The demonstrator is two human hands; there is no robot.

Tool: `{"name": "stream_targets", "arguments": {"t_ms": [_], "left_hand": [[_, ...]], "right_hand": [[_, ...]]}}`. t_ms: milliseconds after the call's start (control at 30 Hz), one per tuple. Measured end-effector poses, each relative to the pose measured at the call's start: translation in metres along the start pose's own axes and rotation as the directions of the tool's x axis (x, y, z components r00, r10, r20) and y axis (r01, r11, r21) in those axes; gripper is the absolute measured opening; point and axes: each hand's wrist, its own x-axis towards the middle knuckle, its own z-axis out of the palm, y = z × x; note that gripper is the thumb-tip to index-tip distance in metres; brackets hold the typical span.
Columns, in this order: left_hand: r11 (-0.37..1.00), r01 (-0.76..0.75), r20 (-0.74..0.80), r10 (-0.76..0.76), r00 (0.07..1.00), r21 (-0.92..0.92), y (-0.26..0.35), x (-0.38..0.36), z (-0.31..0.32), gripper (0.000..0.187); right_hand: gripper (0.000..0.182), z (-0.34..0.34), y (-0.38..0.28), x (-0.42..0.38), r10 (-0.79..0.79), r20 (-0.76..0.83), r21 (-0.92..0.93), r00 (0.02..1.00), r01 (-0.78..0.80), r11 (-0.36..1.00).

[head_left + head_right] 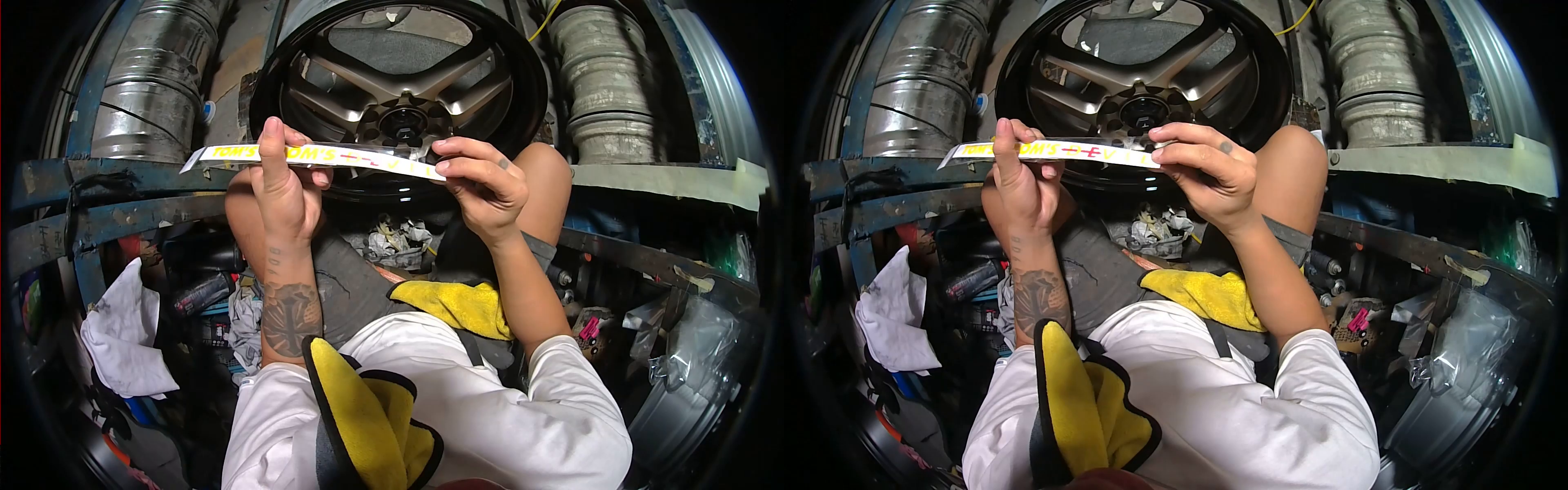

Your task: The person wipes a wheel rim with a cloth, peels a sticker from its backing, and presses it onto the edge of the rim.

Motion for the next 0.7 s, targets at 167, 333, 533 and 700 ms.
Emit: {"name": "stream_targets", "arguments": {"t_ms": [167,333,533,700], "left_hand": [[0.999,-0.032,-0.102,0.029,0.994,-0.026,0.008,0.004,-0.001,0.035],[0.994,-0.045,-0.151,0.029,0.988,-0.103,0.014,0.010,-0.010,0.035],[0.985,-0.053,-0.127,0.032,0.991,-0.163,0.015,0.010,-0.013,0.034],[0.988,-0.059,-0.074,0.049,0.996,-0.143,0.012,0.011,-0.015,0.024]], "right_hand": [[0.007,-0.003,0.003,-0.003,0.131,-0.049,0.121,0.990,-0.124,0.985],[0.013,-0.012,0.010,-0.005,0.387,-0.058,0.396,0.920,-0.334,0.855],[0.017,-0.025,0.019,0.000,0.554,-0.032,0.741,0.832,-0.352,0.572],[0.013,-0.027,0.019,0.002,0.726,-0.045,0.877,0.687,-0.321,0.358]]}}
